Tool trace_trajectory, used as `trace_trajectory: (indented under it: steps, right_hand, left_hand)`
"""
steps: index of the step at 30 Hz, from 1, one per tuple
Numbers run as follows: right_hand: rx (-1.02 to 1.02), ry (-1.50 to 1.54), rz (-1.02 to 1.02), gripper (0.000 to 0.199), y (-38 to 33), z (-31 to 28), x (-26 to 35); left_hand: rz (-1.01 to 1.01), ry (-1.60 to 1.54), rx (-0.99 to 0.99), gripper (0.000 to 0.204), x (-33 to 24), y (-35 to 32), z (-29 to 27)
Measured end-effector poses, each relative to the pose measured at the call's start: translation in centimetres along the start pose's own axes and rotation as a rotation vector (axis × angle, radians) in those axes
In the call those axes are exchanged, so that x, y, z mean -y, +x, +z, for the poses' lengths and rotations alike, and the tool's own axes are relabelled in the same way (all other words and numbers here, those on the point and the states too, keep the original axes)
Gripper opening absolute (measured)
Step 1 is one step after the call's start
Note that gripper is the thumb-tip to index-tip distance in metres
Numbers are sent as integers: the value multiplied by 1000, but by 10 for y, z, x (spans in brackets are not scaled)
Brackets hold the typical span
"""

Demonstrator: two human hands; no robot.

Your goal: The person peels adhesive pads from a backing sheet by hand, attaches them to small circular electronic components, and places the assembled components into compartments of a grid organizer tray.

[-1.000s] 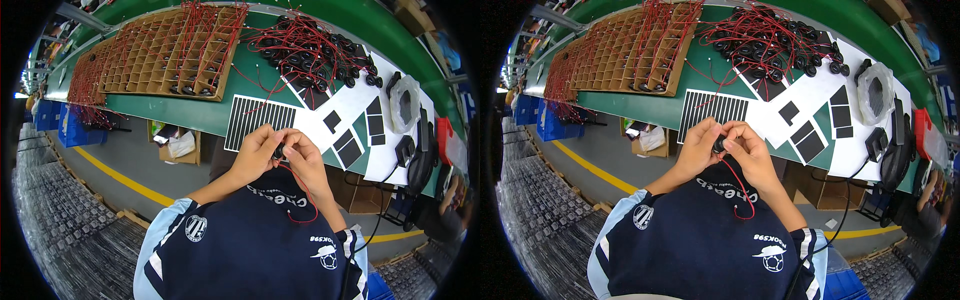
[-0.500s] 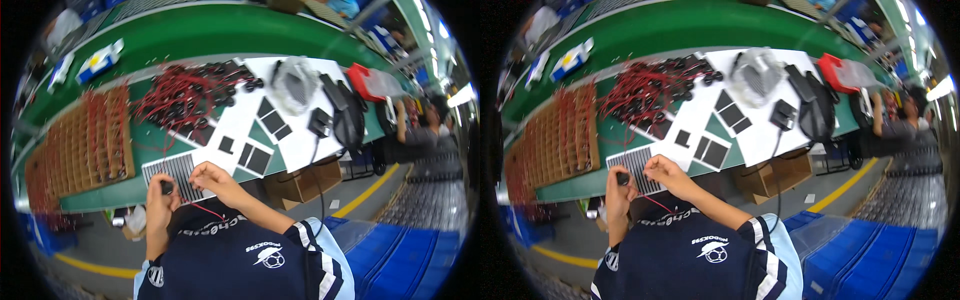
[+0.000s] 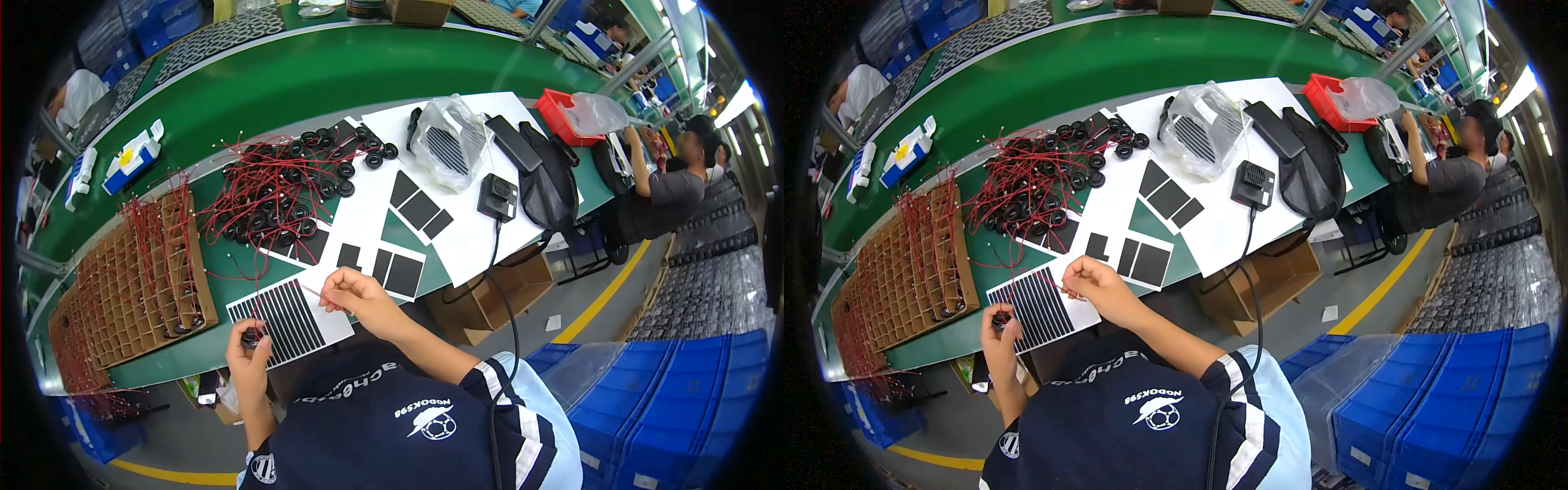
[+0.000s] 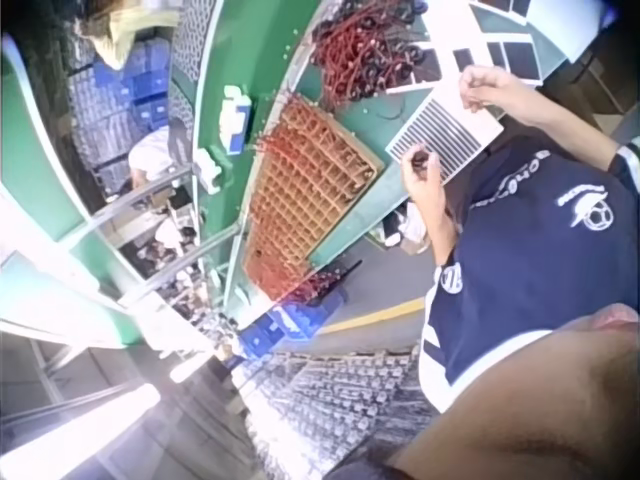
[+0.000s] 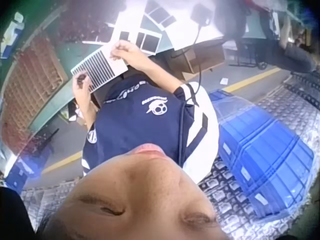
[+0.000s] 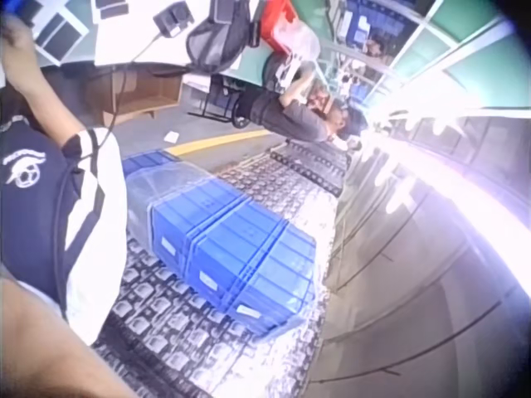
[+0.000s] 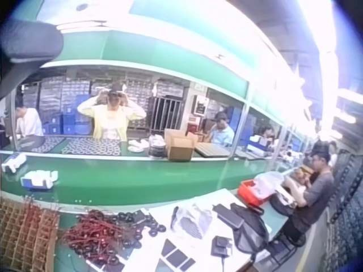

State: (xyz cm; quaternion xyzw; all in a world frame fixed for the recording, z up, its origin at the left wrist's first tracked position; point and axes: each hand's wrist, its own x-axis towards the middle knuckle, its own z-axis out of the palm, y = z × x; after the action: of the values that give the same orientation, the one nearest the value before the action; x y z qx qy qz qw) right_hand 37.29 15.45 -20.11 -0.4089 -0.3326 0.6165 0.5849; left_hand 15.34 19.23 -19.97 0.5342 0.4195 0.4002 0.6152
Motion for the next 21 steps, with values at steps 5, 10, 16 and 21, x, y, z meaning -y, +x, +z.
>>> trace_trajectory:
  steps: [5, 10, 16, 21]
  right_hand:
    - [0, 1, 43, 8, -4, 7, -13]
    - [-164, -113, -31, 9, -9, -2, -3]
    - [-104, -65, -44, 5, -16, -17, 4]
    - [-49, -108, -31, 6, -10, -16, 5]
  left_hand:
    - [252, 343, -103, 24, -14, -15, -15]
    - [206, 192, -318, 26, -31, 1, -29]
    - [509, -197, -758, 21, -41, 8, -85]
    - [397, 378, -979, 25, -19, 5, -131]
